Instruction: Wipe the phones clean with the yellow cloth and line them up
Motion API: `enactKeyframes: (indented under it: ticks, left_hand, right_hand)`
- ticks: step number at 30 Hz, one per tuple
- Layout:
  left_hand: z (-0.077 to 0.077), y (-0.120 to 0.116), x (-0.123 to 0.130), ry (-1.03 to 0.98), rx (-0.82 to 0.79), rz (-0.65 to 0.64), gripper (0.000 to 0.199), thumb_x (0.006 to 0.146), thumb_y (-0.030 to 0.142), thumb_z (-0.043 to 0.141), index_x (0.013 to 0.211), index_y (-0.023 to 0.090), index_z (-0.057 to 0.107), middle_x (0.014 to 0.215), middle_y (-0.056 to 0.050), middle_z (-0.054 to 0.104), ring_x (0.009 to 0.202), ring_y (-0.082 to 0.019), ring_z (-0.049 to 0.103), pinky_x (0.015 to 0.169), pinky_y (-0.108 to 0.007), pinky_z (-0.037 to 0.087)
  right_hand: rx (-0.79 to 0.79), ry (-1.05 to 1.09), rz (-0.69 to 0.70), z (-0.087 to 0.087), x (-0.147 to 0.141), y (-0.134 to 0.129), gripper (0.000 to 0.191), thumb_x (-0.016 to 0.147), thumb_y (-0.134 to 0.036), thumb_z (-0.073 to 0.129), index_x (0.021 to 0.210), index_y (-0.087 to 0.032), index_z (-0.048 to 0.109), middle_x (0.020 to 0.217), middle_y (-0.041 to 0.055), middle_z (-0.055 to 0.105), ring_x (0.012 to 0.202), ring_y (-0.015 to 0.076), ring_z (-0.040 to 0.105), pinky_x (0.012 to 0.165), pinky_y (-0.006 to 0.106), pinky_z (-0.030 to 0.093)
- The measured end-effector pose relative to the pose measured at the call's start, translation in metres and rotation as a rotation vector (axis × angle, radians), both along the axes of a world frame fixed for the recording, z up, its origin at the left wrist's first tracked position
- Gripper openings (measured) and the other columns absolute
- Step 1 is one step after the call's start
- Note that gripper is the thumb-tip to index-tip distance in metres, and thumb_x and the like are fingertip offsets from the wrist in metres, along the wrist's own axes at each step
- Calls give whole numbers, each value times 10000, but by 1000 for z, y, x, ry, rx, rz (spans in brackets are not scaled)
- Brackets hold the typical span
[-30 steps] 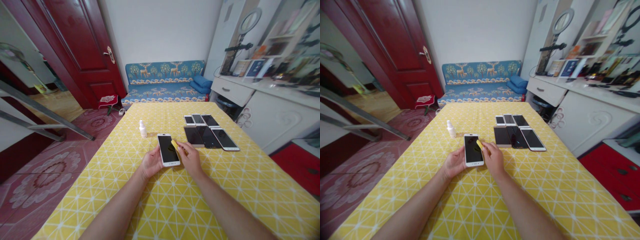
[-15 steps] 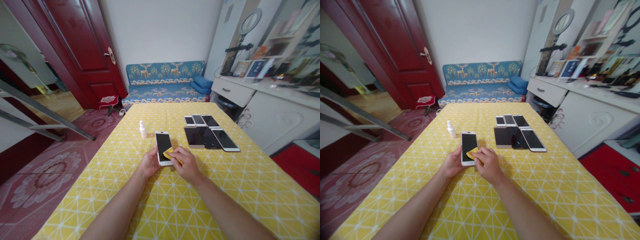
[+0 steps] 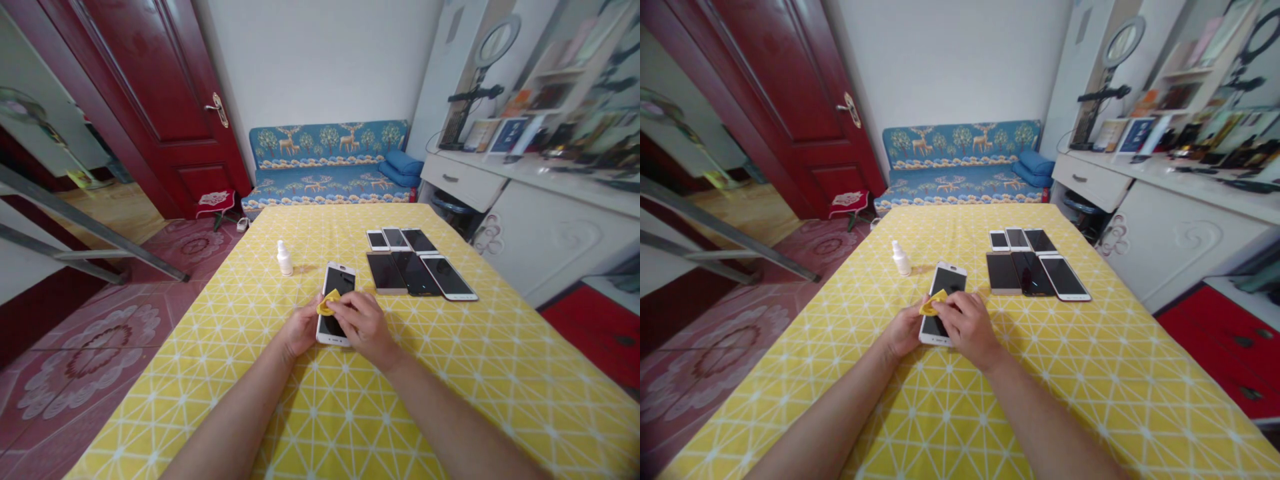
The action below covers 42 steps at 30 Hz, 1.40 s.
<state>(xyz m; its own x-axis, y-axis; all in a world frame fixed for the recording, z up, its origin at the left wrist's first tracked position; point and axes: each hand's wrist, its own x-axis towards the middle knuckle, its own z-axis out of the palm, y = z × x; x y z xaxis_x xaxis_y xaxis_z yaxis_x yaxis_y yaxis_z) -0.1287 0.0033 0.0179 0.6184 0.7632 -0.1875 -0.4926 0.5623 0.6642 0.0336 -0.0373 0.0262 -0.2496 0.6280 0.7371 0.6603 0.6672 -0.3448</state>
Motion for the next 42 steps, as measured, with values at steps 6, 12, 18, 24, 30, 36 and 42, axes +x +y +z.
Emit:
enactKeyframes:
  ticks: [6,12,18,24,30,36,42]
  left_hand:
    - [0,-4,2,29,23,-33,337,845,340,630,1124,152,652,981,-80,726,839,-204,681,771,-292,487]
    - [5,-5,2,-22,45,-217,514,891,492,503,1162,74,632,1008,-171,719,931,-280,688,874,-384,480]
    - [4,-8,2,43,128,-292,496,891,493,513,1214,125,596,1028,-170,711,878,-271,699,804,-380,511]
    - [7,-10,5,102,242,-314,659,825,527,610,1390,226,455,995,-125,695,753,-214,686,682,-326,531]
    - [-4,-7,3,178,255,-274,596,845,438,626,1392,283,444,911,-72,676,735,-188,676,651,-301,530]
    - [-13,-3,2,128,194,-181,335,820,368,674,1107,207,614,860,-46,671,673,-150,659,606,-263,529]
    - [-8,-2,4,120,104,-108,250,825,371,664,944,152,654,915,-74,692,743,-164,669,662,-280,540]
  right_hand:
    - [18,86,-231,-3,11,8,301,919,-201,499,1156,-271,672,907,54,651,862,193,591,777,362,440]
    - [-48,223,-406,-11,22,17,300,937,-251,473,1167,-256,665,881,46,634,844,186,598,781,353,450]
    - [-89,401,-312,-8,23,20,289,940,-256,470,1145,-223,672,908,59,612,848,179,595,762,322,488]
    - [-41,417,-178,0,19,14,320,940,-230,485,1225,-255,628,964,53,598,894,175,593,778,323,488]
    - [-10,290,-100,1,20,9,316,917,-164,491,1159,-272,663,912,39,595,864,184,573,755,351,454]
    - [-28,187,56,7,8,-3,327,903,-145,488,1149,-278,658,925,44,604,874,192,563,773,370,431]
    - [-13,130,172,14,-1,-12,328,884,-122,492,1128,-255,665,907,48,598,842,181,543,754,364,409]
